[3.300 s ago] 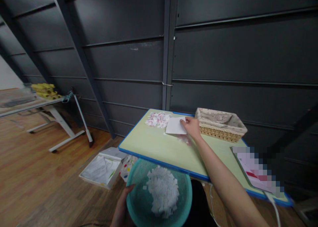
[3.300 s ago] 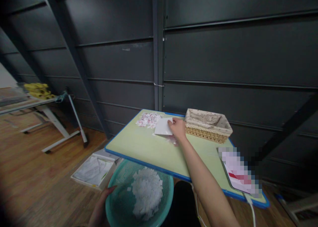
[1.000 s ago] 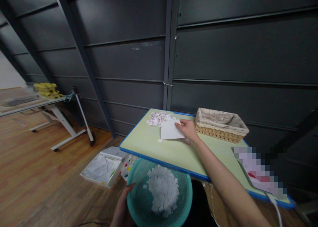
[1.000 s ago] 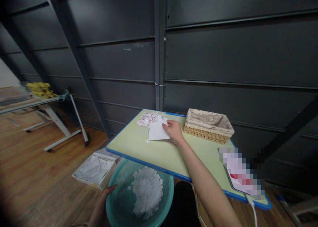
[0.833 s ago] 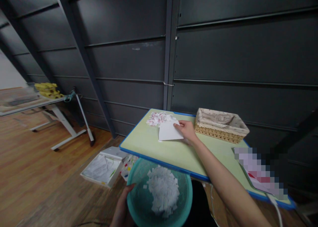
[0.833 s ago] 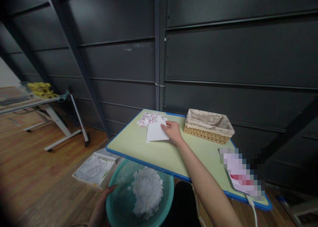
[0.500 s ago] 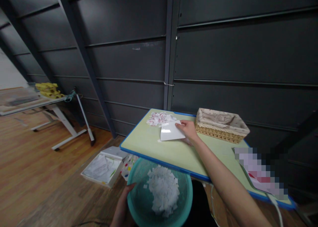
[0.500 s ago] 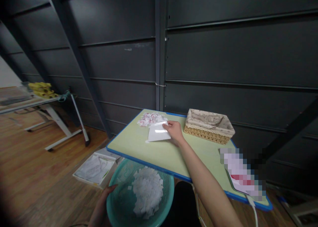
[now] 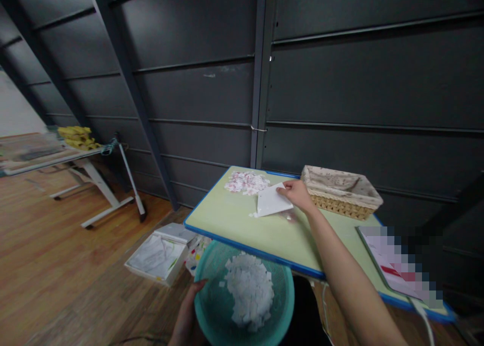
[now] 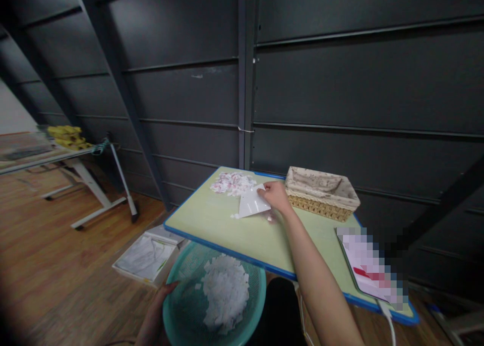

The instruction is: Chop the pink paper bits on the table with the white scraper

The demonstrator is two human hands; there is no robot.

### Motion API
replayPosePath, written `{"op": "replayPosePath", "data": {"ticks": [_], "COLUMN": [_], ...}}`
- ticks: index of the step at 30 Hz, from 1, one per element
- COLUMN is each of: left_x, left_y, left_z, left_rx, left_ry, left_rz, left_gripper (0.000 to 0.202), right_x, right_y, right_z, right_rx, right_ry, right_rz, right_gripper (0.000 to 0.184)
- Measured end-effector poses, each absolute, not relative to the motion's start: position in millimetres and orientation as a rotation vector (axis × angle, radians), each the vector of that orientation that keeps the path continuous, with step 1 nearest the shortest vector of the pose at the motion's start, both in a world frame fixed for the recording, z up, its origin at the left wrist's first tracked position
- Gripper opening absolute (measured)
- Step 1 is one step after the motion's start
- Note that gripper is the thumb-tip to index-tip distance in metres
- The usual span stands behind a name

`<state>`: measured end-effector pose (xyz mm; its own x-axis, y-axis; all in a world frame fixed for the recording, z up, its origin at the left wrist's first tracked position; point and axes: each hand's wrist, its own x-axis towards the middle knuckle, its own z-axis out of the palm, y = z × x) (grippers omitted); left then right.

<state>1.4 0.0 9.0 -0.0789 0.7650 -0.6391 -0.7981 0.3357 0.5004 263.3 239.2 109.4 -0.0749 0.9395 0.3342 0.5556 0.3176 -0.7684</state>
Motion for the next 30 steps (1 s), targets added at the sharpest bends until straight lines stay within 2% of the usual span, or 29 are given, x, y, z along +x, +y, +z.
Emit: {"op": "replayPosePath", "data": {"ticks": [7,25,30], "left_x": [0.4,4.9,3.0], "left_y": [-0.8,-0.4,-1.3], "left_z": [-0.7,5.2,4.1], "left_rx": [0.028,-0.021,-0.058], "left_ry": [1.047,0.900,0.945], "left_rz": [1.292,1.309,1.298], "left_gripper": [0.056,0.068,0.061], "right_x": [273.1,256.0,233.4], "right_y": [237.2,228.6,214.0], "right_z": [111.3,107.0,101.9], "right_rx": [-1.281,-1.252,-1.093], "right_ry": [-1.722,-1.788,-1.777], "right_rz": [0.889,1.067,1.359], "right_gripper": [0.025,0.027,0.029]}}
